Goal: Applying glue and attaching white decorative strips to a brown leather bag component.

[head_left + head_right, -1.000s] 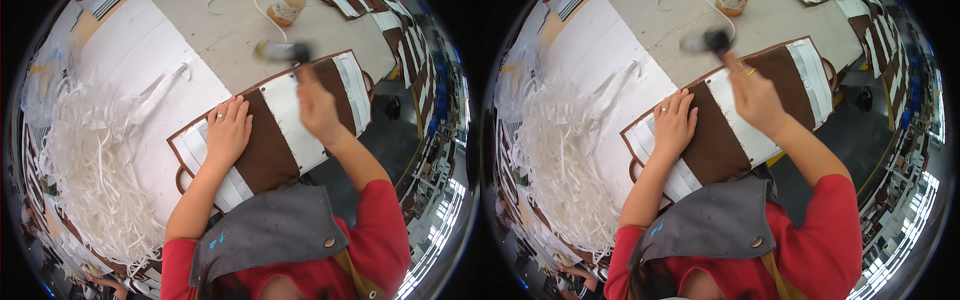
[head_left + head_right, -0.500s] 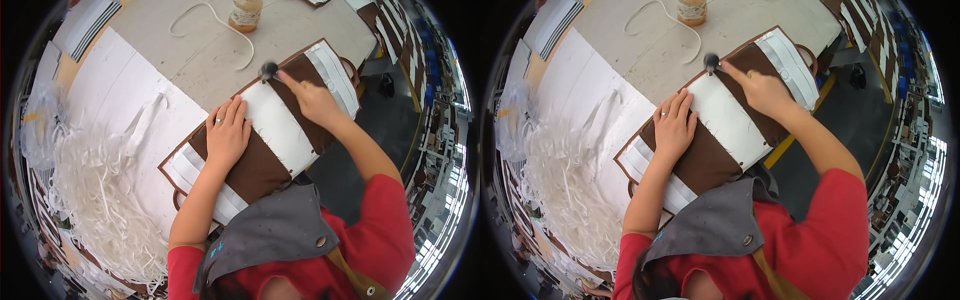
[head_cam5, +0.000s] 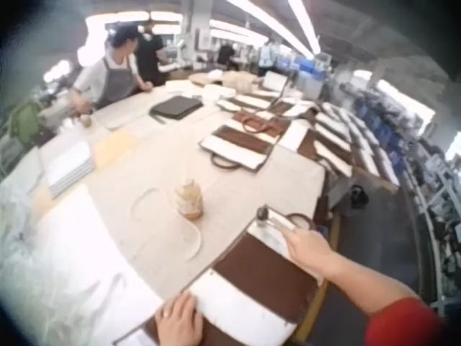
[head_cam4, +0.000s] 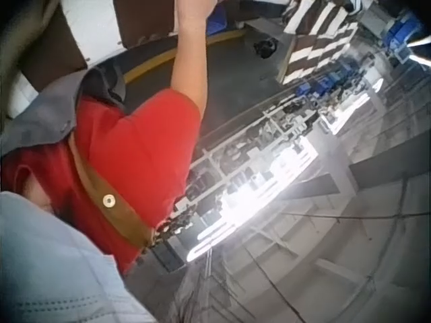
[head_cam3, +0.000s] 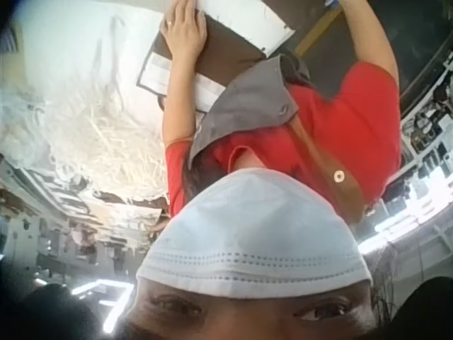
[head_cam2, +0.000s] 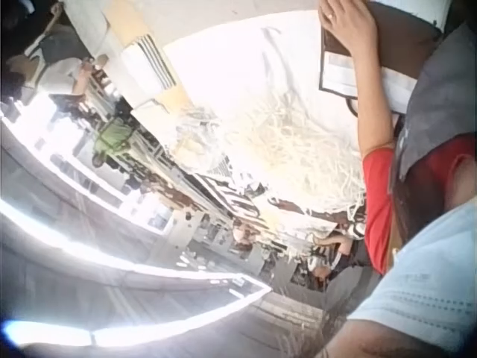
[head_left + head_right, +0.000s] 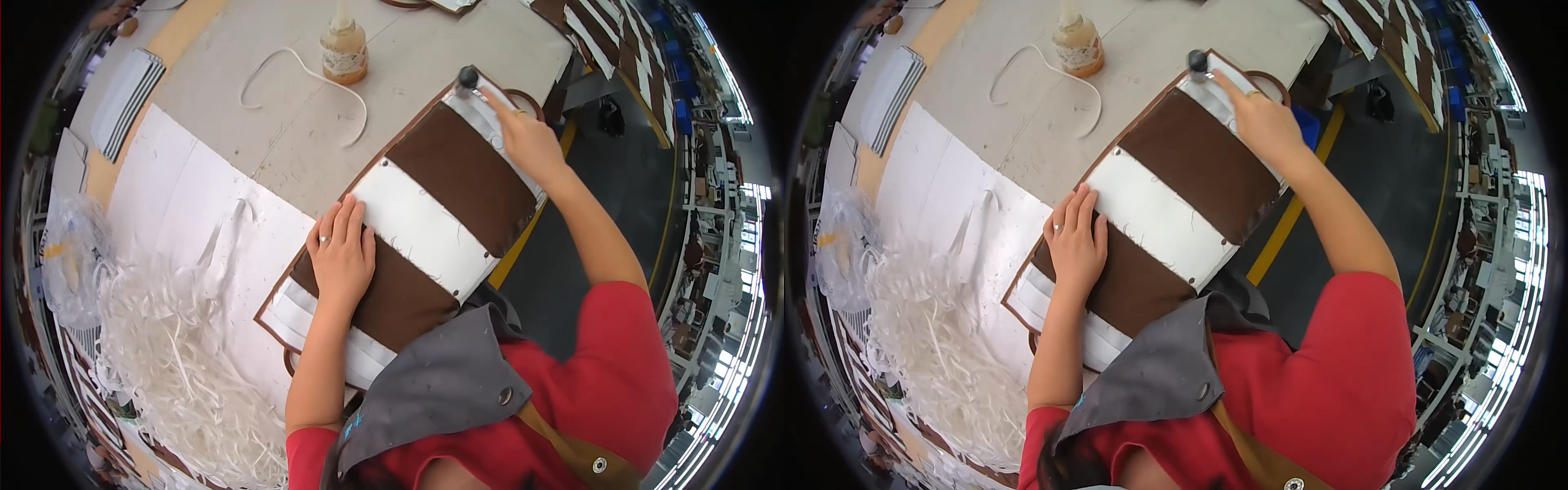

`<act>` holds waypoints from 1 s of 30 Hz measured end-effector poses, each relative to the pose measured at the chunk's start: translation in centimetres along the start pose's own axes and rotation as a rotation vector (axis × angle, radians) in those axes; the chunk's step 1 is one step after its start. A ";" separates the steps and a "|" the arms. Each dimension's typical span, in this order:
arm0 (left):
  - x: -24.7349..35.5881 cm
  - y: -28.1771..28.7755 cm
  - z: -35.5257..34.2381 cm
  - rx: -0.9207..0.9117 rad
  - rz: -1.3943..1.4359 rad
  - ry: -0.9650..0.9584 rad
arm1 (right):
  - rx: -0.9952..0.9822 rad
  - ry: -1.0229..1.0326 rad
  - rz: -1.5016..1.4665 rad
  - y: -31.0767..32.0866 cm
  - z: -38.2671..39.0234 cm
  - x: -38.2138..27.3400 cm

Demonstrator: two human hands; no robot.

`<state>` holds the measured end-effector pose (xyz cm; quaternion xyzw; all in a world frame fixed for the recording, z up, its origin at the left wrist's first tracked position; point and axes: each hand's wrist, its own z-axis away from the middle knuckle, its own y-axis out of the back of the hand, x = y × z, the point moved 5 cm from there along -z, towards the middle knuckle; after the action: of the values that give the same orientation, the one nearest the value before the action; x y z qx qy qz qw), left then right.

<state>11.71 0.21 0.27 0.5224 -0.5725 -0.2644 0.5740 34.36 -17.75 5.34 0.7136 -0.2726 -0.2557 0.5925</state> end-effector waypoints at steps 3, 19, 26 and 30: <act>0.0 0.3 0.5 -0.005 -0.010 0.015 | 0.095 -0.154 -0.158 2.4 -0.9 2.0; -2.5 2.0 0.2 0.096 0.158 0.127 | -0.045 -0.107 -0.031 -1.5 -5.7 3.5; -7.5 3.5 2.1 -0.147 0.397 0.501 | -0.326 -0.100 -0.135 -4.9 -10.4 8.2; -6.2 4.4 1.9 -0.300 0.397 0.463 | -0.206 -0.064 -0.246 -6.4 -7.3 10.2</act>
<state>7.37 6.60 1.48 0.3568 -0.4723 -0.1034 0.7993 47.31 -18.70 -0.16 0.6686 -0.1742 -0.3754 0.6179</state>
